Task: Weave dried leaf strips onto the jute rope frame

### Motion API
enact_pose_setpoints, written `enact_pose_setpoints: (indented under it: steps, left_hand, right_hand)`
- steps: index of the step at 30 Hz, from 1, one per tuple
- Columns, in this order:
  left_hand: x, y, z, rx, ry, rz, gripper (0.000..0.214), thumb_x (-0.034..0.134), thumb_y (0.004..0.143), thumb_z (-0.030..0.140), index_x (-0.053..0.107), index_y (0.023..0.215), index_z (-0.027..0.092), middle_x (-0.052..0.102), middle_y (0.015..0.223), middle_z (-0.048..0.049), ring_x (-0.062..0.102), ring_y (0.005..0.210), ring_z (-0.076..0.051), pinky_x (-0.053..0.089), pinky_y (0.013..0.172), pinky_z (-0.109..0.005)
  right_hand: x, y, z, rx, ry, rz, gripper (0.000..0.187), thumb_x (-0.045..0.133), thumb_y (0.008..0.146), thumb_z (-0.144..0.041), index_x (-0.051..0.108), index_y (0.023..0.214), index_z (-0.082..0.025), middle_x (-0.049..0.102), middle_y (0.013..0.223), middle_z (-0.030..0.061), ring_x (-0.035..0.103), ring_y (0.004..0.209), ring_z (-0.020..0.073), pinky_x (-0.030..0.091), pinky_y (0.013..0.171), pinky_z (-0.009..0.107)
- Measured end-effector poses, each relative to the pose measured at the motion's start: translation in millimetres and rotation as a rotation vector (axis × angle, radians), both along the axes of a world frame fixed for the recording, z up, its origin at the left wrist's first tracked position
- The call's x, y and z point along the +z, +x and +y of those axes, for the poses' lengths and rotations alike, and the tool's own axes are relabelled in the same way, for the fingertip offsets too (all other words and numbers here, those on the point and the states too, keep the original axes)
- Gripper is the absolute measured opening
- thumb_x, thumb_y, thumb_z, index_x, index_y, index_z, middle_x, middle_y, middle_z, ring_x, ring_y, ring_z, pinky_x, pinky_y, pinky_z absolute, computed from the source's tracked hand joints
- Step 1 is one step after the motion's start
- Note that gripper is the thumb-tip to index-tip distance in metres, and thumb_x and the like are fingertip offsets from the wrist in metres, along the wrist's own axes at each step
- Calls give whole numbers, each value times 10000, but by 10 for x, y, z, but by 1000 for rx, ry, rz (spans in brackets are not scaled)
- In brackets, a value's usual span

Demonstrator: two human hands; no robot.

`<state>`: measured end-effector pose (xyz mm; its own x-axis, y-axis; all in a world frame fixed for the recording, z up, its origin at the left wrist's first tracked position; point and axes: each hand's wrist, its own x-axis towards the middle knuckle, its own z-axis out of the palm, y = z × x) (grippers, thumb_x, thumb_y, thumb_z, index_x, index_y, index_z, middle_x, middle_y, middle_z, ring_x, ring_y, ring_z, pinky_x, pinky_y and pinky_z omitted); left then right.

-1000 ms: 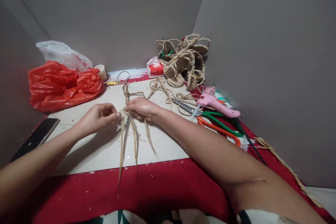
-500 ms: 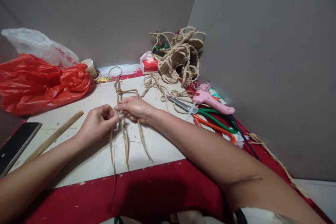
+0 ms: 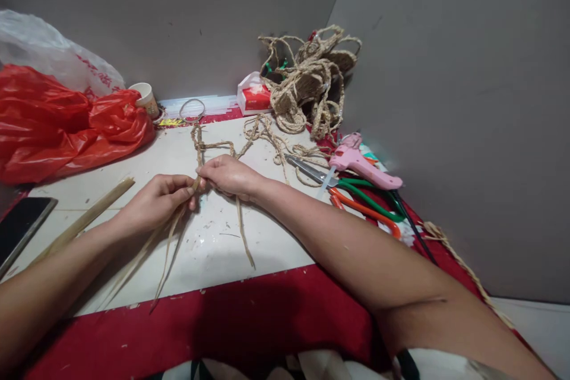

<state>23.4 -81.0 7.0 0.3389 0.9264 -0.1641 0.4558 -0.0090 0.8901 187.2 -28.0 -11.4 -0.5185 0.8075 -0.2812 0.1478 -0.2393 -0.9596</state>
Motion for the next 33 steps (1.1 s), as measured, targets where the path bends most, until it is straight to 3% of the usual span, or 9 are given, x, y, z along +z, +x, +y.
enact_pose_setpoints:
  steps: [4, 9, 15, 20, 23, 28, 31, 33]
  left_hand:
    - [62, -120, 92, -26, -201, -122, 242, 582, 772, 366, 605, 627, 173, 542, 540, -12, 337, 397, -66, 237, 409, -223]
    - [72, -243, 226, -18, -312, -149, 230, 637, 727, 368, 629, 618, 165, 523, 492, -18, 260, 357, -43, 127, 372, -210]
    - [-33, -256, 303, 90, -146, -101, 181, 665, 692, 338, 673, 657, 161, 591, 554, -24, 327, 385, -46, 203, 371, -193]
    - [-74, -266, 314, 110, -51, -34, 205, 639, 713, 364, 702, 677, 172, 531, 485, 6, 329, 391, -59, 240, 384, -196]
    - [-32, -288, 318, 144, -44, 3, 238, 631, 720, 391, 724, 764, 176, 523, 477, 18, 343, 386, -68, 252, 391, -203]
    - [147, -208, 238, 320, 156, 4, 224, 684, 672, 342, 706, 802, 161, 597, 571, 11, 428, 437, -80, 333, 441, -212]
    - [194, -60, 132, 324, 130, -102, 208, 702, 662, 304, 641, 801, 162, 548, 521, 30, 455, 435, -85, 348, 437, -206]
    - [139, 44, 79, 321, 71, -208, 176, 687, 679, 289, 578, 738, 163, 554, 519, 19, 479, 440, -90, 376, 451, -214]
  right_hand:
    - [22, 48, 52, 45, -66, -11, 299, 480, 878, -213, 502, 586, -149, 322, 355, -78, 173, 277, 27, 101, 280, 170]
    - [87, 102, 96, 99, -205, 26, 299, 489, 860, -208, 435, 570, -162, 274, 350, -90, 128, 299, 22, 98, 286, 145]
    - [87, 126, 114, 120, -244, 30, 275, 469, 836, -169, 438, 563, -156, 298, 360, -82, 135, 303, 20, 112, 286, 133]
    - [77, 107, 97, 96, -215, -25, 268, 475, 817, -153, 439, 550, -156, 298, 339, -82, 138, 288, 20, 108, 280, 138]
    - [74, 89, 87, 83, -195, -50, 277, 476, 819, -152, 446, 543, -153, 306, 336, -79, 150, 280, 20, 105, 279, 142]
    - [64, 72, 78, 82, -154, -63, 300, 470, 835, -162, 464, 535, -149, 297, 319, -82, 147, 269, 21, 98, 279, 147]
    - [63, 73, 74, 86, -154, -39, 280, 460, 838, -161, 514, 564, -134, 289, 312, -83, 138, 273, 25, 99, 278, 149]
    - [65, 74, 70, 82, -166, -23, 262, 451, 836, -153, 549, 595, -121, 282, 314, -86, 135, 279, 27, 102, 278, 149]
